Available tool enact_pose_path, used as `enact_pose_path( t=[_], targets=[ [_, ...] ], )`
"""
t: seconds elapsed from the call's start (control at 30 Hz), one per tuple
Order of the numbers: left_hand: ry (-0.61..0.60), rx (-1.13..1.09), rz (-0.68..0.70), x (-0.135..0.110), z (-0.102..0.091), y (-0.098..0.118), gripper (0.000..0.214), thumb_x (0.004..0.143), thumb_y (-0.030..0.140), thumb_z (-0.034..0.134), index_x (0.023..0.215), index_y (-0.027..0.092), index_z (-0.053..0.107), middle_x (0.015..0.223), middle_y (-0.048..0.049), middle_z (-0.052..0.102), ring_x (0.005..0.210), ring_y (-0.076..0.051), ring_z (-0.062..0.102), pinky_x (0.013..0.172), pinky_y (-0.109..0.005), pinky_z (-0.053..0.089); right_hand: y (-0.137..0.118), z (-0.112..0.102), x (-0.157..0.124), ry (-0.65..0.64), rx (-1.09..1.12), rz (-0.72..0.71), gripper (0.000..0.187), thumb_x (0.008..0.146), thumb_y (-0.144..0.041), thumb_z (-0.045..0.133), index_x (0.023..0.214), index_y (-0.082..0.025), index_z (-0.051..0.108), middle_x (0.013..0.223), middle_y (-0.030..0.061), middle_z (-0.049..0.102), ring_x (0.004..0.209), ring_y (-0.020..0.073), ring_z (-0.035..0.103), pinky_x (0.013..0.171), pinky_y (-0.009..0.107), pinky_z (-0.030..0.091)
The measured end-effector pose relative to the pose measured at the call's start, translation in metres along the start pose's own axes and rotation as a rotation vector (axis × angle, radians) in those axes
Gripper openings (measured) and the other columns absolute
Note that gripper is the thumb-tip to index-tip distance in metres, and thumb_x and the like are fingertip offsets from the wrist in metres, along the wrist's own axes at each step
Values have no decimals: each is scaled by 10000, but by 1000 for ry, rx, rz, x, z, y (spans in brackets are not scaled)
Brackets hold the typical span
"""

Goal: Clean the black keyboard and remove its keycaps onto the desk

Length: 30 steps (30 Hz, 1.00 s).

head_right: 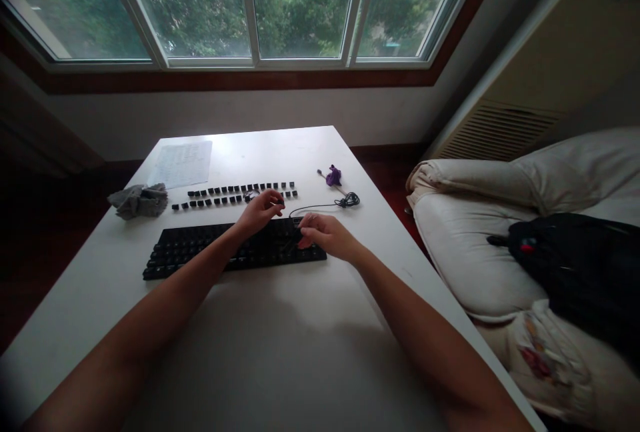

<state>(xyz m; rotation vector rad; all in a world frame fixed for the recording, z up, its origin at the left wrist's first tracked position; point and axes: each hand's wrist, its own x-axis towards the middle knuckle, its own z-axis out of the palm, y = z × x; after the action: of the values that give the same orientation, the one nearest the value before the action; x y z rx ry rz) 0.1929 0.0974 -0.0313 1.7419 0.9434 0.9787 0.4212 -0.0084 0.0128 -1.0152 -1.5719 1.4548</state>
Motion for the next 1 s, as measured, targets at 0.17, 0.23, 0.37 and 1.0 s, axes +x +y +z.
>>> enact_pose_path(
  t=[0.17,0.23,0.37,1.0],
  targets=[
    [58,308,6,30,11,-1,150,851,246,662,990,227,609,860,-6,679,788,-166,666,760,-305,500,35,33,-46,90,264,-4,221,887,-367,681,885,-150,633,777,69,752,665,214,743,662,336,574],
    [60,471,45,43,19,0,139,849,225,656,987,232,636,912,-24,695,865,-192,649,822,-337,495,42,44,-56,57,319,-2,209,889,-347,682,904,-144,636,794,80,759,676,219,746,670,341,575],
    [38,715,103,68,40,1,113,863,255,647,965,232,690,1080,-70,667,1034,-244,584,936,-389,461,48,55,-60,-36,396,18,224,882,-349,699,889,-137,626,790,86,762,672,217,747,667,337,576],
    [120,916,-85,98,65,-14,235,924,356,553,1002,259,752,1107,-101,645,1072,-285,528,898,-412,432,60,54,-59,-107,475,85,227,848,-321,739,883,-130,623,802,76,764,660,197,749,632,293,568]
  ],
)
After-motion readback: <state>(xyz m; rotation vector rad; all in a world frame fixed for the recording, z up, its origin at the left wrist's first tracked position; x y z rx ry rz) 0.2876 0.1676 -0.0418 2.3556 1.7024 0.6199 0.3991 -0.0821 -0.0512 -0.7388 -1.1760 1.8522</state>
